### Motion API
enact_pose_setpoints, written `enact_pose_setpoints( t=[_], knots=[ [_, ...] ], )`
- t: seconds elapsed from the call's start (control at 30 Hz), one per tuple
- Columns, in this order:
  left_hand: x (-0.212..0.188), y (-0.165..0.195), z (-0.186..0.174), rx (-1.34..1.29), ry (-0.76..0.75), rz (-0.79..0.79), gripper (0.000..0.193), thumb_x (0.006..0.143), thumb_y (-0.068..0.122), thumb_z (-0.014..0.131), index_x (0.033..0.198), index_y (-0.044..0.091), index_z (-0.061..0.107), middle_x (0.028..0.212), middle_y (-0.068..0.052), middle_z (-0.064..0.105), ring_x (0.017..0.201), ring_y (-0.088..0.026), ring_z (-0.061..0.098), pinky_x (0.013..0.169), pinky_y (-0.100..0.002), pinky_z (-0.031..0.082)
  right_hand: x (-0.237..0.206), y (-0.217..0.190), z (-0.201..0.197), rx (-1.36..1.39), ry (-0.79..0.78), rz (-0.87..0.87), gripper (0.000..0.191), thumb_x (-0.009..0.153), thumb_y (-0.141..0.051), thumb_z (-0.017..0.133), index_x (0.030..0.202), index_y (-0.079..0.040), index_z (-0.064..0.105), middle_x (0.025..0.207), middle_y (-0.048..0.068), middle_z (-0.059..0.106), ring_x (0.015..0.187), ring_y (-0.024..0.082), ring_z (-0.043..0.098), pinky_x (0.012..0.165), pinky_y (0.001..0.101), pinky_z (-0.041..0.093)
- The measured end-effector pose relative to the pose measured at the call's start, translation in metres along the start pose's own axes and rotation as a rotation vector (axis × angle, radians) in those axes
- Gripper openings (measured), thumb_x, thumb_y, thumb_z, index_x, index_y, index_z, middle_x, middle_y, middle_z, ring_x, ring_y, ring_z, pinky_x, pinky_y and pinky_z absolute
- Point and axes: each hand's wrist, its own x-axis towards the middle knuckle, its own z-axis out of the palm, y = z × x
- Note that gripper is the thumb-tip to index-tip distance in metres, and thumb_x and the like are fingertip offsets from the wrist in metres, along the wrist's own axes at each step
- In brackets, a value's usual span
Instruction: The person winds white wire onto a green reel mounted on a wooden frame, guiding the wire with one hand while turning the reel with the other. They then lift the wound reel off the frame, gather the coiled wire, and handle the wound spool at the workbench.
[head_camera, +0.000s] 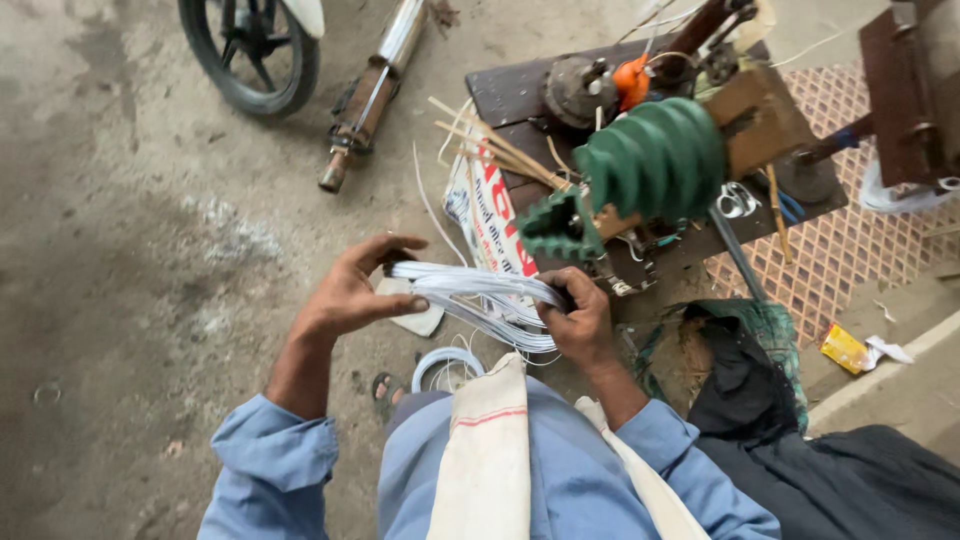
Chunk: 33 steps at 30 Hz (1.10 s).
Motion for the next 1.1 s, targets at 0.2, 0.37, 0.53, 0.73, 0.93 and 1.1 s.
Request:
enact_pose_setpoints(
  t=[0.2,0.37,0.53,0.73,0.93,1.1],
  knots=[
    [-0.039,-0.024,-0.006,-0.301,0.054,-0.168,0.035,0.077,0.009,0.087,0.104,0.002,0.067,0.102,-0.004,0.071,0.093,-0.012,0.065,0.082,-0.031,0.055,-0.019,0.01,0.04,0.31,-0.12,0.241,0.021,0.089,0.0,0.068,0.11,-0.001,0.064,0.091,-0.001,0.065,0.081,0.007,0.06,0.072,0.025,0.052],
    [-0.059,0.0,-0.019,-0.459,-0.09,-0.164,0.04,0.085,-0.001,0.077,0.121,0.0,0.06,0.105,-0.005,0.067,0.097,-0.011,0.064,0.085,-0.027,0.055,-0.036,-0.016,0.061,0.309,-0.23,0.25,0.035,0.088,-0.001,0.076,0.121,0.0,0.063,0.103,0.0,0.066,0.093,0.006,0.06,0.082,0.0239,0.052],
    [-0.073,0.044,-0.032,-0.618,-0.188,-0.154,0.063,0.082,-0.009,0.067,0.142,0.0,0.051,0.117,-0.003,0.065,0.104,-0.01,0.062,0.089,-0.026,0.054,-0.05,-0.048,0.064,0.461,-0.281,0.415,0.056,0.076,0.002,0.081,0.127,-0.002,0.061,0.105,-0.001,0.068,0.092,0.007,0.064,0.078,0.0251,0.056],
    [-0.094,0.078,-0.02,-0.659,-0.19,-0.039,0.063,0.089,-0.008,0.068,0.149,-0.001,0.051,0.115,-0.006,0.065,0.104,-0.01,0.06,0.088,-0.026,0.051,-0.082,-0.059,0.068,0.491,-0.27,0.359,0.036,0.089,0.001,0.08,0.122,0.002,0.064,0.101,0.001,0.068,0.091,0.008,0.062,0.078,0.0257,0.054],
    [-0.12,0.106,0.016,-0.211,-0.033,-0.032,0.042,0.098,0.015,0.073,0.136,0.0,0.065,0.105,-0.003,0.073,0.086,-0.007,0.064,0.075,-0.022,0.055,-0.113,-0.069,0.072,0.231,-0.118,0.11,0.03,0.093,-0.006,0.075,0.121,-0.002,0.063,0.092,-0.002,0.071,0.083,0.005,0.065,0.076,0.0232,0.057],
    [-0.152,0.134,0.051,0.041,0.006,0.192,0.033,0.097,0.01,0.075,0.128,-0.001,0.069,0.098,-0.003,0.071,0.085,-0.006,0.065,0.074,-0.022,0.054,-0.151,-0.079,0.047,0.417,-0.216,0.131,0.031,0.092,-0.008,0.077,0.12,-0.003,0.062,0.098,-0.001,0.071,0.091,0.004,0.064,0.08,0.0234,0.055]
  ],
)
